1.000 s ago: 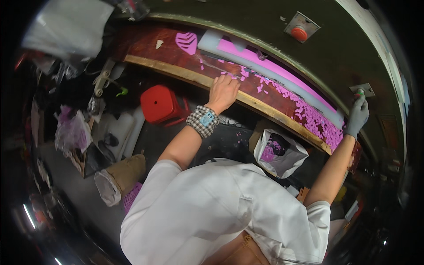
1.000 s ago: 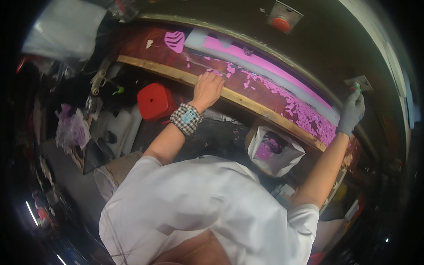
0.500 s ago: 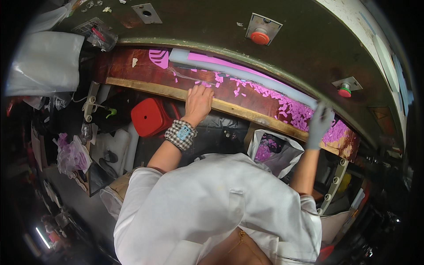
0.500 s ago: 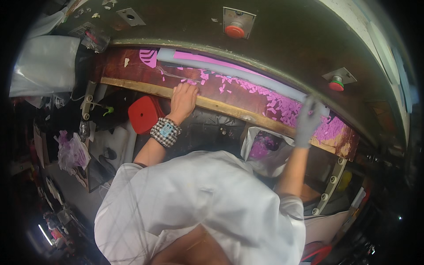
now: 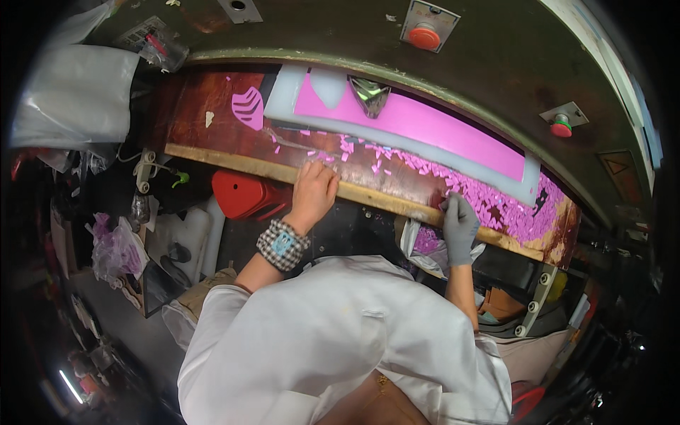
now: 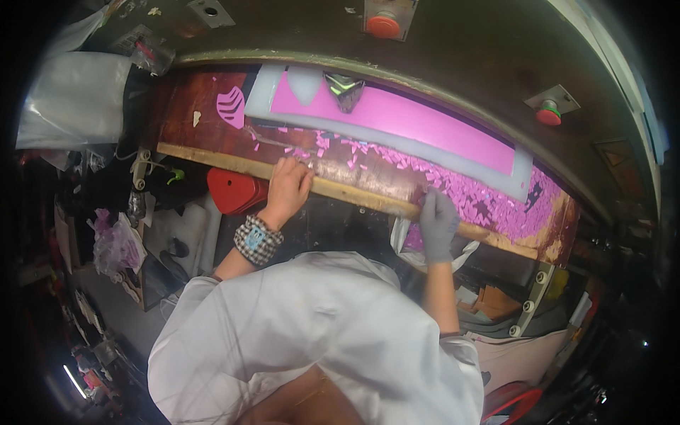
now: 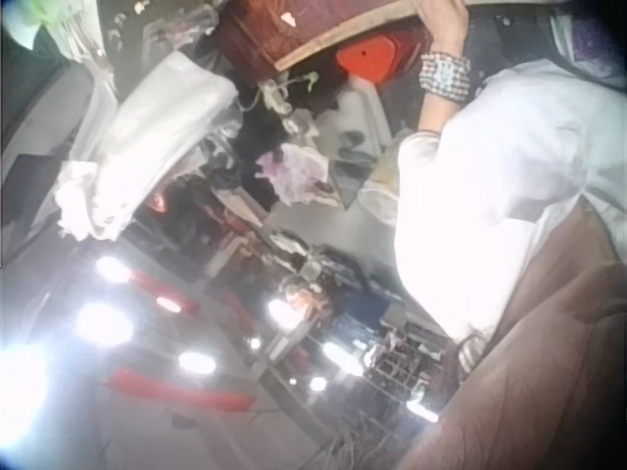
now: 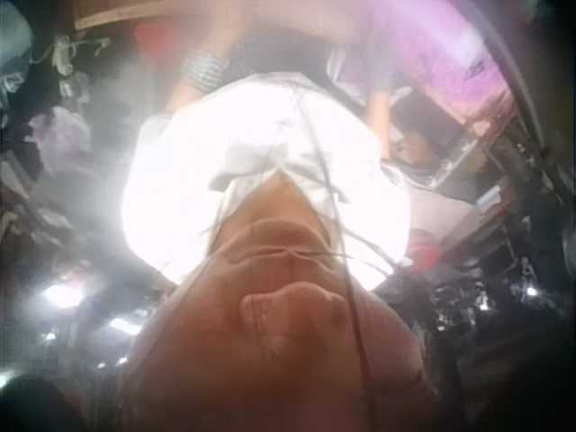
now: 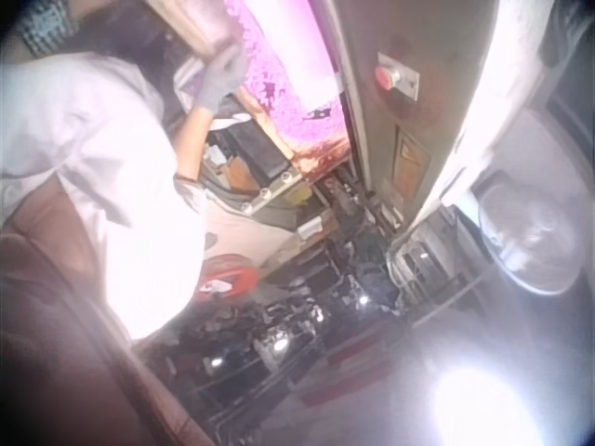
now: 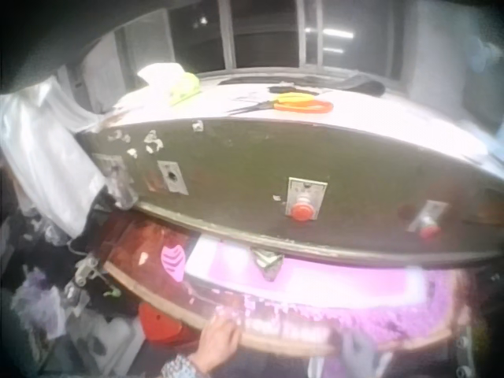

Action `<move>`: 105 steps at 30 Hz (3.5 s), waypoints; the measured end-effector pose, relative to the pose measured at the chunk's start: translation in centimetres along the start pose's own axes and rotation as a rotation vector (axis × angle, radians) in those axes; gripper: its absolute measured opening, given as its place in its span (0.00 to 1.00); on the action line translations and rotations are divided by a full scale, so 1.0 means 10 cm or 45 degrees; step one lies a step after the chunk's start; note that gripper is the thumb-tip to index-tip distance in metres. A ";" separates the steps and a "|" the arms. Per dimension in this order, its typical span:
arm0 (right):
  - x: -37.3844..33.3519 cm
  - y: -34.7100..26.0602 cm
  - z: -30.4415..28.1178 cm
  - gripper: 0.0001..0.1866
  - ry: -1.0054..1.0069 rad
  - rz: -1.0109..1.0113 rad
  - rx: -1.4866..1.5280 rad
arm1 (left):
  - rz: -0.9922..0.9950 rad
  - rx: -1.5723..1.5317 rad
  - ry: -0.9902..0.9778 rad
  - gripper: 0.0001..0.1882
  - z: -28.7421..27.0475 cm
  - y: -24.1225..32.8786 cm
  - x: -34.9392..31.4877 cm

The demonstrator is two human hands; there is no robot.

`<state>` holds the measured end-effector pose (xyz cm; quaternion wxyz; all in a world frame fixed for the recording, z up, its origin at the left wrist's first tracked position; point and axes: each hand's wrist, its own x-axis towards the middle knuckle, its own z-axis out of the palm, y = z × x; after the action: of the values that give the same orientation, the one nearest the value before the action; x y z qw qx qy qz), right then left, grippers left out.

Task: The person repeatedly cuts pink foam sheets using a die-cutting machine. They place the foam under the press, activate the machine, then remove and peel away the cut shapes. The process is repeated multiple times with new sheets.

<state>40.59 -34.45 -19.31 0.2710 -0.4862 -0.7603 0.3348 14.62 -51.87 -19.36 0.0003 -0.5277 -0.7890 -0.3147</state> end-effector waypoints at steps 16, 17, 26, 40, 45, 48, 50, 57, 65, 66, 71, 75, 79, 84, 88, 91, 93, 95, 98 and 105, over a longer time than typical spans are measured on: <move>-0.07 -1.11 1.08 0.40 -0.222 0.002 0.755 | -0.072 0.281 0.200 0.16 -0.20 -0.21 -0.36; -0.07 -1.04 0.86 0.36 -0.360 0.217 1.102 | -0.069 0.294 0.194 0.16 -0.22 -0.20 -0.42; -0.53 -1.05 -0.19 0.29 0.266 0.267 1.062 | -0.091 -0.274 0.030 0.13 -0.51 0.45 -0.34; -0.99 -0.89 -0.42 0.25 0.247 0.537 1.445 | -0.171 -0.479 -0.198 0.12 -0.39 0.29 -0.47; -0.84 -0.89 -0.33 0.43 0.130 0.259 0.882 | -0.495 -0.686 -0.185 0.12 -0.38 0.11 -0.59; -0.66 -0.92 0.07 0.49 -0.127 0.125 0.962 | -0.697 -0.922 -0.099 0.10 -0.39 0.09 -0.59; -0.47 -0.91 0.36 0.50 -0.052 -0.105 0.446 | -0.771 -1.068 0.078 0.09 -0.47 0.01 -0.61; -0.21 -0.79 0.82 0.43 0.032 -0.451 -0.246 | -0.701 -0.754 0.218 0.10 -0.70 -0.35 -1.08; -0.35 -1.01 0.93 0.32 -0.284 -0.738 -0.550 | -0.311 -0.236 0.118 0.08 -0.64 -0.66 -1.59; -0.38 -0.99 0.89 0.31 -0.239 -0.876 -0.518 | -0.315 -0.200 0.120 0.08 -0.61 -0.69 -1.56; 0.03 -0.50 0.34 0.35 0.241 -0.309 -0.176 | -0.432 -0.175 0.097 0.06 -0.51 -0.63 -1.37; 0.86 -0.20 -0.14 0.45 0.719 -0.175 -0.454 | -0.433 -0.066 0.093 0.05 -0.45 -0.59 -1.19; 1.26 -0.23 -0.04 0.58 0.642 -0.076 -0.435 | -0.377 0.074 0.077 0.05 -0.32 -0.71 -1.00; 1.08 -0.14 0.11 0.61 0.547 -0.043 -0.405 | -0.455 0.151 0.061 0.05 -0.21 -0.85 -0.93; 0.79 0.03 0.08 0.54 0.438 -0.059 -0.418 | -0.445 0.194 0.031 0.05 -0.18 -0.95 -0.97; 0.28 0.03 0.21 0.45 0.399 0.072 -0.047 | -0.471 0.172 0.002 0.05 -0.17 -1.02 -1.01; -0.20 0.00 0.27 0.34 0.158 0.409 0.016 | -0.481 0.158 -0.005 0.05 -0.16 -1.05 -1.03; -0.58 0.00 0.43 0.19 -0.085 0.530 0.043 | -0.507 0.123 -0.009 0.05 -0.17 -1.08 -1.03; -0.76 0.12 0.47 0.10 -0.368 0.000 -0.308 | -0.566 0.082 -0.038 0.06 -0.17 -1.11 -1.01; -0.80 0.21 0.36 0.11 -0.516 0.202 -0.333 | -0.615 -0.095 -0.025 0.08 -0.23 -1.06 -1.19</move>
<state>42.15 -42.11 -23.90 0.0207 -0.4981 -0.7955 0.3444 10.32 -65.54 -26.78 -0.1020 -0.3265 -0.8800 -0.3295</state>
